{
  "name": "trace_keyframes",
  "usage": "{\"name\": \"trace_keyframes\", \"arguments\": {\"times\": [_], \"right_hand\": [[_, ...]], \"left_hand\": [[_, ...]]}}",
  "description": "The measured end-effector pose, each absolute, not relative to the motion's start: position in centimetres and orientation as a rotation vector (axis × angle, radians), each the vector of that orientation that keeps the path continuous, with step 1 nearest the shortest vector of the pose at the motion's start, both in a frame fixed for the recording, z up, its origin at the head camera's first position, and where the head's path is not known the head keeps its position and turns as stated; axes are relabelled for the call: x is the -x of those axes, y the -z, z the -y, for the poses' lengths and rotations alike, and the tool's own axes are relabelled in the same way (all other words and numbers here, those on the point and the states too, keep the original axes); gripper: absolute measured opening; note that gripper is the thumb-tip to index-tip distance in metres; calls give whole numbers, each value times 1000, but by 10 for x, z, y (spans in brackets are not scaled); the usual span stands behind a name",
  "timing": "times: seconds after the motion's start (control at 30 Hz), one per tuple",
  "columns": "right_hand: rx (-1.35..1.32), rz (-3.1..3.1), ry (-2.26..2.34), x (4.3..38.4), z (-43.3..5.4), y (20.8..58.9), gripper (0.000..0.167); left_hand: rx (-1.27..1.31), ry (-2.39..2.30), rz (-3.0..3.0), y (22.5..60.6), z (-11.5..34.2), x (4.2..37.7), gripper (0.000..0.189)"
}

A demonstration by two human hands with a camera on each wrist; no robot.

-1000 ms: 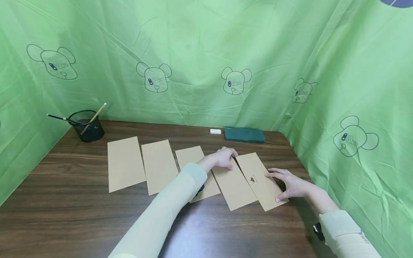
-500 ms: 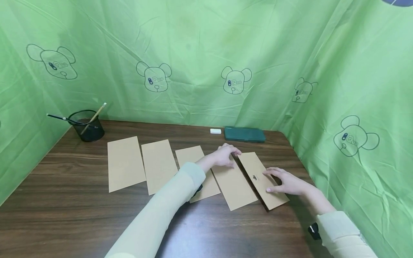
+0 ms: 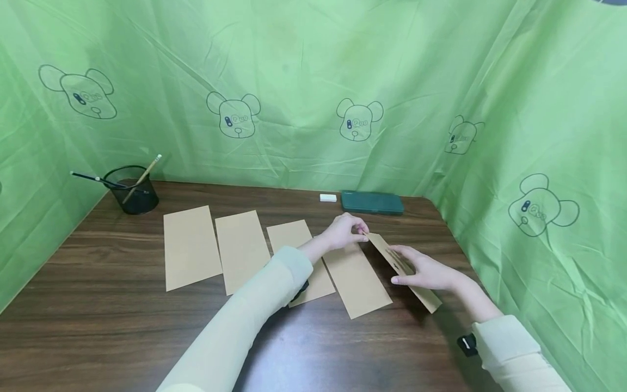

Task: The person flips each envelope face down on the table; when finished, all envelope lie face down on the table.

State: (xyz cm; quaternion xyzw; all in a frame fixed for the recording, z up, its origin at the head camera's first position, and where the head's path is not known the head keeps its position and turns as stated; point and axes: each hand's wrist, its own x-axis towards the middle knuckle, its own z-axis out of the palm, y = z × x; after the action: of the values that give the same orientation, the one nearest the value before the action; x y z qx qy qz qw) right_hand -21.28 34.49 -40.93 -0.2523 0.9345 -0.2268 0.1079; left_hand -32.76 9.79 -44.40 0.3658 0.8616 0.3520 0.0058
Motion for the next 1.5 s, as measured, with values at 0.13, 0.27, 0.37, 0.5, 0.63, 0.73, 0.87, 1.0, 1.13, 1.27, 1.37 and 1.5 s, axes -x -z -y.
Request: {"name": "trace_keyframes", "arguments": {"times": [0.13,0.27,0.37,0.5,0.63,0.73,0.87,1.0,1.13,1.27,1.37,1.5], "right_hand": [[802,-2759,662,216,-341,401,76],[902,-2766,679,219,-341,393,66],[984,-2786,658,220,-341,389,62],[1070,-2802,642,222,-341,382,59],[1079,-2832,652,223,-341,375,57],[1056,-2885,606,222,-340,370,56],[1011,-2945,500,222,-340,366,54],[958,-2995,429,224,-343,364,51],[914,-3023,424,228,-348,363,50],[828,-3022,492,233,-355,365,53],[758,-3010,541,236,-359,368,53],[699,-3002,574,240,-365,374,55]], "left_hand": [[-1172,-1187,-2667,443,-99,330,18],[-1221,-1221,-2601,439,-98,330,24],[-1256,-1215,-2537,434,-97,329,36],[-1278,-1213,-2471,429,-94,328,47],[-1294,-1188,-2458,425,-92,327,55],[-1309,-1157,-2458,422,-91,328,61],[-1328,-1100,-2444,419,-90,326,68],[-1375,-1061,-2423,421,-91,322,73],[-1400,-971,-2435,428,-90,318,79],[-1357,-826,-2462,436,-85,311,86],[-1318,-723,-2477,441,-81,308,92],[-1303,-605,-2485,444,-79,303,98]]}}
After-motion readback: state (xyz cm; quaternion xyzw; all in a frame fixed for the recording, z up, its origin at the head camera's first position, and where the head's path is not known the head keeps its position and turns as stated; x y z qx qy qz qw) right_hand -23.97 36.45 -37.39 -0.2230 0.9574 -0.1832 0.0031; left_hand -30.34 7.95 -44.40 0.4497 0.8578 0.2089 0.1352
